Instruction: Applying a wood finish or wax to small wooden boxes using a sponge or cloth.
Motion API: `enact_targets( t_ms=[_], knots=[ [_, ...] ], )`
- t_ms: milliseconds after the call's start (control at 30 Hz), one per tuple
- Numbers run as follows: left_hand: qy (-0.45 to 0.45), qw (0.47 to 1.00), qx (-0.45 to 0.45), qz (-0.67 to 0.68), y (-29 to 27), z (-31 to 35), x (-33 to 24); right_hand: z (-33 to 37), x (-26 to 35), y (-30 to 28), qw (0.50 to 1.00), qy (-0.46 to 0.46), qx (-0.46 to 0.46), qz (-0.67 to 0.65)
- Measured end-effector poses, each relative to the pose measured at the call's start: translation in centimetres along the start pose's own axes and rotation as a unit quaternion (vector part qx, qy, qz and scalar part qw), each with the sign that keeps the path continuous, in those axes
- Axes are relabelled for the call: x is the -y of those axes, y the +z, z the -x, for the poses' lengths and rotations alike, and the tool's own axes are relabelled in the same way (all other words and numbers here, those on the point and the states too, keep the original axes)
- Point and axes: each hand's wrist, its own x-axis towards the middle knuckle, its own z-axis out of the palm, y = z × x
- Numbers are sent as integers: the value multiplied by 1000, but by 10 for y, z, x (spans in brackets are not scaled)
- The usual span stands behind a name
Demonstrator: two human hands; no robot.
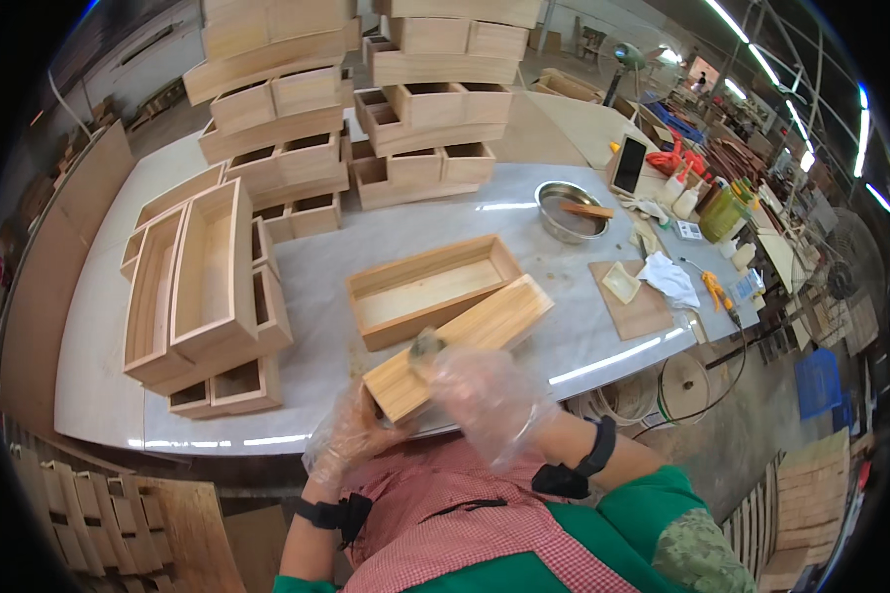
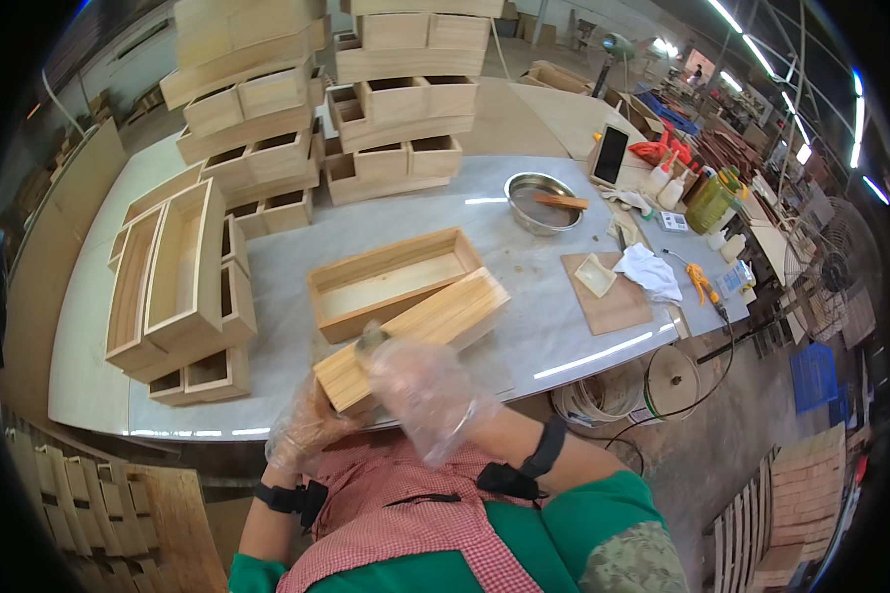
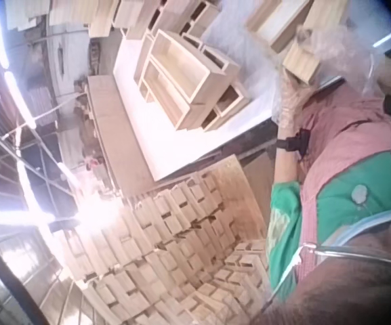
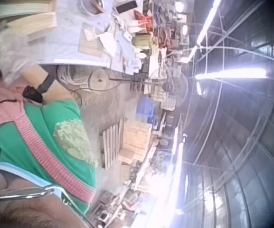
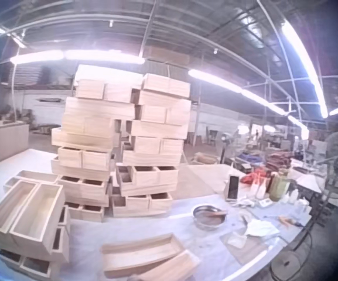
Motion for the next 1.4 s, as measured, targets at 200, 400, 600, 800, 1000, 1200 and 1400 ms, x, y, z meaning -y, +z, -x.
enact_targets(
  t_ms=[200, 400, 600, 800, 1000, 1200, 1400],
  knots=[
    [-23, 998, 20, -60, 3, -4, -16, 119, -185, 96, 898, 85, 86, 423],
    [2, 996, -13, -84, 2, -2, 0, 35, -64, 36, 985, 173, -2, -9],
    [-3, 993, -3, -115, 5, -5, -27, 99, -166, 68, 941, 82, -13, 328],
    [-39, 996, -21, -83, 1, 3, -5, 59, -60, 21, 923, -40, 39, 381],
    [-43, 993, 6, -111, 2, -2, -20, 95, -82, 28, 898, 223, 84, 369],
    [-60, 990, 5, -128, 4, 1, -33, 83, -63, 19, 983, 99, -125, 88],
    [-70, 997, -11, -30, 3, 0, -12, 124, -116, 17, 935, 198, -43, 290]
  ],
)
